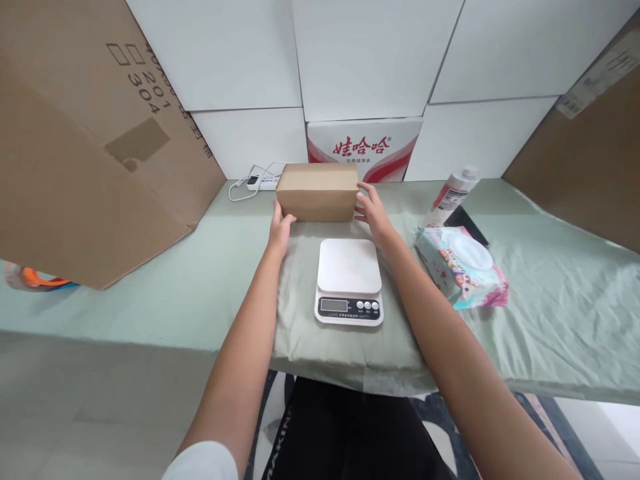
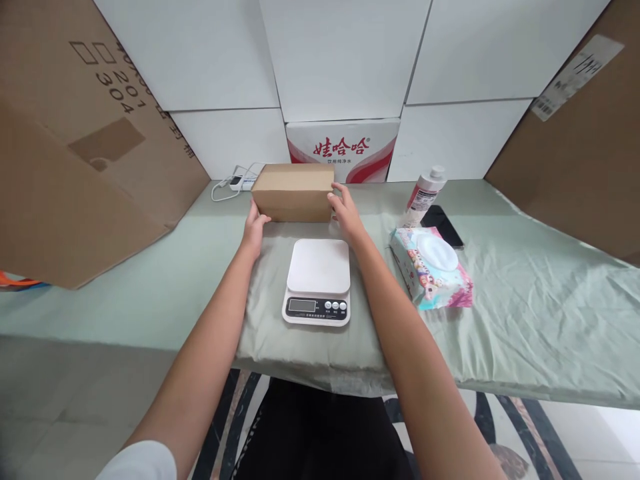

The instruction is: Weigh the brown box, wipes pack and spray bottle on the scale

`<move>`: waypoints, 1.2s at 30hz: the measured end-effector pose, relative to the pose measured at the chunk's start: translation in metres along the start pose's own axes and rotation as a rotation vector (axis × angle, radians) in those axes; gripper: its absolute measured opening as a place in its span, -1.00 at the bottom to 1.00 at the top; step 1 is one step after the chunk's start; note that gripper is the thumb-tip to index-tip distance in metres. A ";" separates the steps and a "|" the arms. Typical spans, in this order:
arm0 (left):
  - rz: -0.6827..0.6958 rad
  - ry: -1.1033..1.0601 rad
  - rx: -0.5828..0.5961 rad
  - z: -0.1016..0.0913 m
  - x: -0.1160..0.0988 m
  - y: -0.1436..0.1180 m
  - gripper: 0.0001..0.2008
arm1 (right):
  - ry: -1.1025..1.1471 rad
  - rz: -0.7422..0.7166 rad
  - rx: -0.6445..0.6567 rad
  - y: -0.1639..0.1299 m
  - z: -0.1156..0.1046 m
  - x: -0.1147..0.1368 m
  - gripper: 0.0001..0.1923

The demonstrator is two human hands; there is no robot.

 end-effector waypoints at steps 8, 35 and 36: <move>-0.067 0.004 -0.052 0.003 0.005 -0.011 0.05 | -0.242 -0.336 -0.112 -0.050 -0.012 0.084 -0.17; -0.060 0.008 -0.337 -0.024 0.006 -0.019 -0.35 | -0.089 0.089 -0.559 -0.234 -0.146 0.072 -0.34; -0.060 0.000 -0.334 -0.024 0.005 -0.019 -0.34 | 0.021 0.093 -0.496 -0.230 -0.136 0.069 -0.39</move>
Point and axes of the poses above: each hand's wrist, its own y-axis towards the middle knuckle, its own z-axis out of the palm, x = y × z, the point moved 8 cm from there along y, towards the middle knuckle, and after that the axes turned 11 degrees about y, right-handed, at the moved point
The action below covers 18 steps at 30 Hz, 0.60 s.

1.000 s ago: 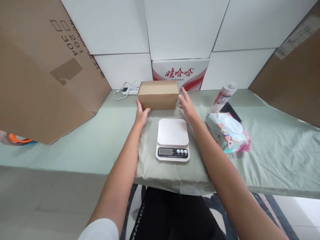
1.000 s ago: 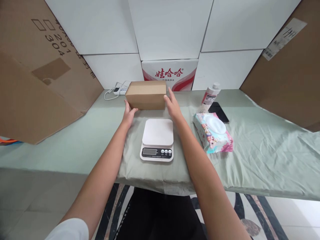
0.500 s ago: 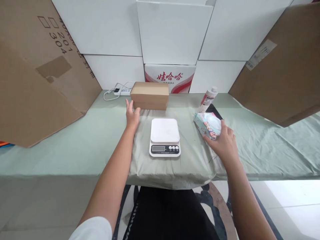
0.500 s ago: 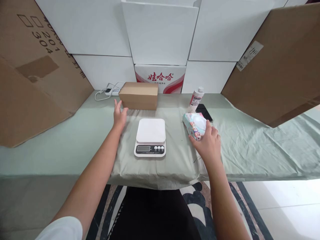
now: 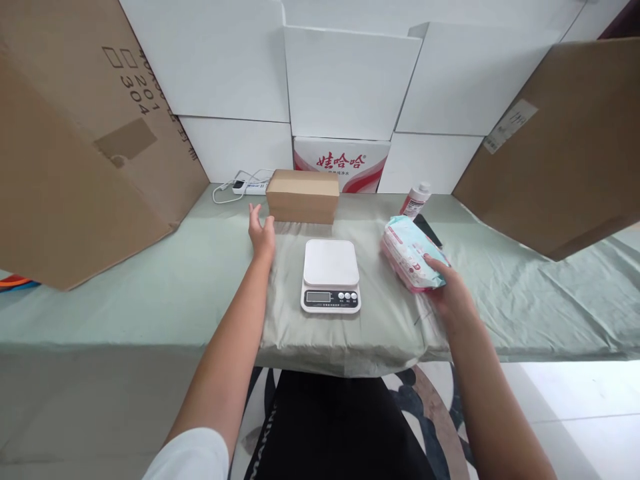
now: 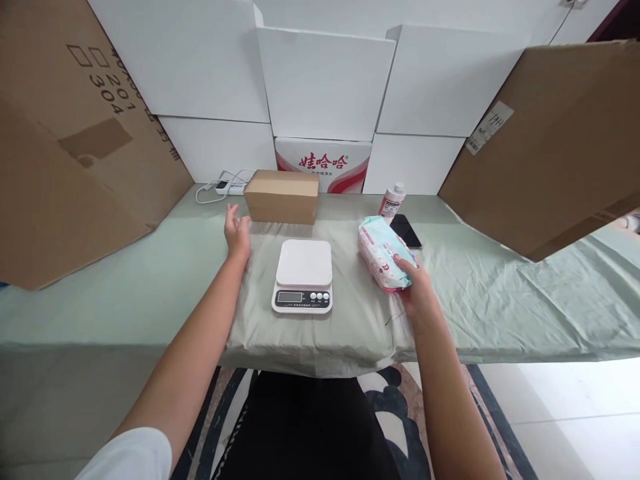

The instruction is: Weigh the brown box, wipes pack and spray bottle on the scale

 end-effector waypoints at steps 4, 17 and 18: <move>0.003 -0.014 0.010 0.000 -0.004 -0.002 -0.33 | 0.117 -0.033 0.207 -0.002 0.053 -0.005 -0.31; 0.072 -0.203 0.592 0.034 -0.063 -0.056 -0.52 | -0.393 -0.536 0.835 0.009 0.181 0.016 0.07; 0.082 -0.199 0.627 0.035 -0.068 -0.062 -0.55 | -0.423 -0.574 0.884 0.005 0.184 0.016 0.07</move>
Point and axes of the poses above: each hand's wrist, its own y-axis towards the middle knuckle, its own z-axis out of the palm, x = y × z, the point moved 8 cm from there along y, towards the middle knuckle, and after that the axes turned 11 degrees about y, right-handed, at the moved point
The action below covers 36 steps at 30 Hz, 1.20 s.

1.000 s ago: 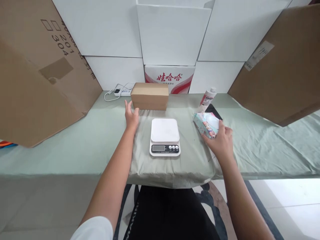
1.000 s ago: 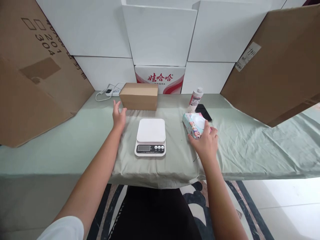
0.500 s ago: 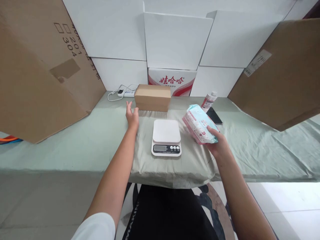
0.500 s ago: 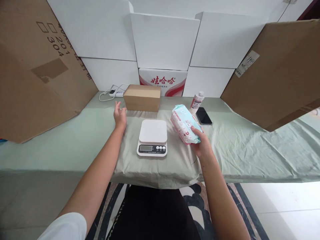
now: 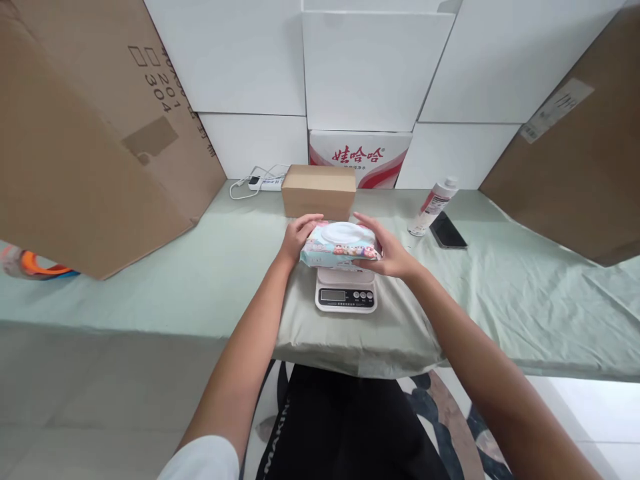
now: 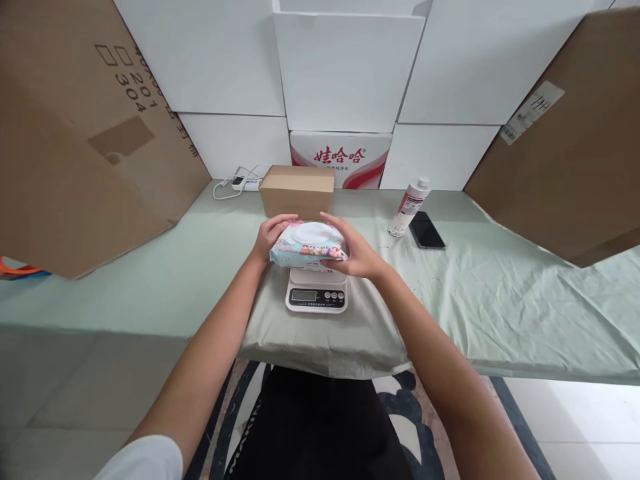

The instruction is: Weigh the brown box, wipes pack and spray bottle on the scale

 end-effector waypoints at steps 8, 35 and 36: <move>0.112 0.204 -0.033 0.003 -0.020 -0.008 -0.66 | -0.010 -0.013 0.017 -0.016 0.002 -0.010 0.09; -0.258 0.100 0.020 0.009 0.007 -0.010 -0.32 | 0.112 -0.016 -0.190 -0.042 -0.009 -0.019 -0.05; -0.260 0.091 0.021 0.008 0.009 -0.009 -0.32 | 0.052 -0.028 -0.156 -0.042 -0.008 -0.015 -0.01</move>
Point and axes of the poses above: each hand's wrist, its own y-axis towards the middle knuckle, its own z-axis out of the palm, x = y × z, the point moved 8 cm from there along y, towards the middle knuckle, and after that the axes turned 11 degrees about y, right-handed, at the moved point
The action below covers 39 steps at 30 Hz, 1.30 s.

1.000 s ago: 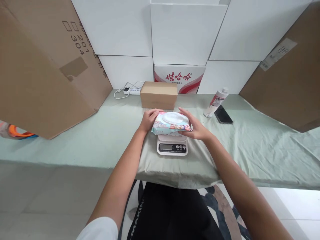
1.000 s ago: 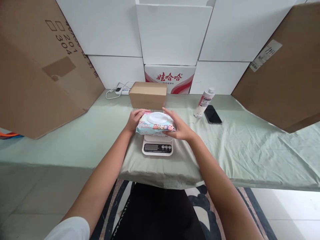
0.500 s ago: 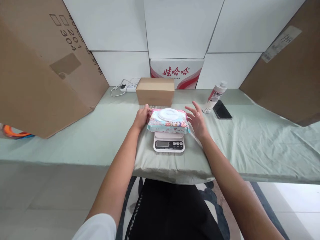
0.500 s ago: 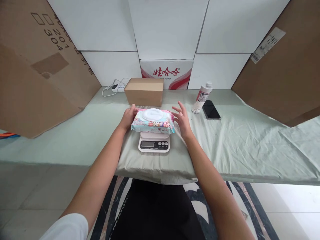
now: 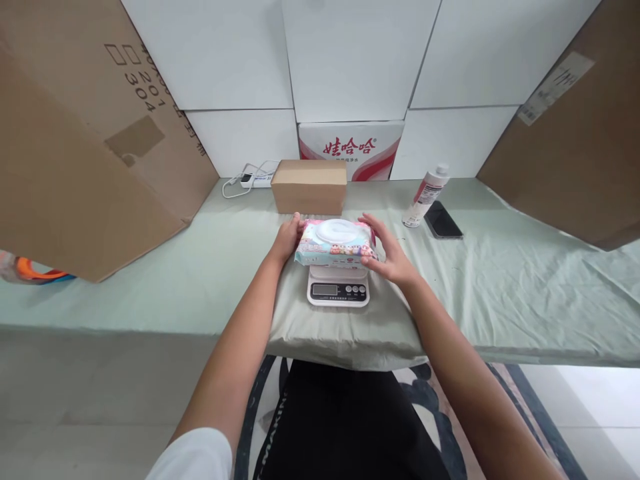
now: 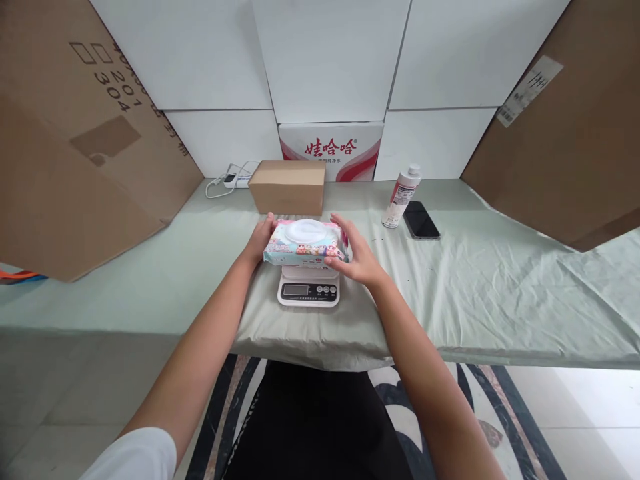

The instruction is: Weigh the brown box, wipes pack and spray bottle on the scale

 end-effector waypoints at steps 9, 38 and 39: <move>-0.005 -0.035 -0.030 -0.004 0.012 0.009 -0.31 | -0.033 0.056 0.068 0.009 0.011 -0.016 0.22; -0.059 -0.023 -0.004 -0.003 0.017 0.011 -0.23 | 0.624 0.322 -0.580 -0.067 -0.067 -0.014 -0.55; -0.058 -0.024 -0.005 -0.003 0.017 0.011 -0.23 | 0.573 0.310 -0.656 -0.082 -0.081 -0.012 -0.53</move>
Point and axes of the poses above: each hand's wrist, its own y-axis towards the middle knuckle, its own z-axis out of the palm, x = y × z, the point moved 8 cm from there along y, towards the middle knuckle, and after that the axes turned 11 degrees about y, right-handed, at the moved point
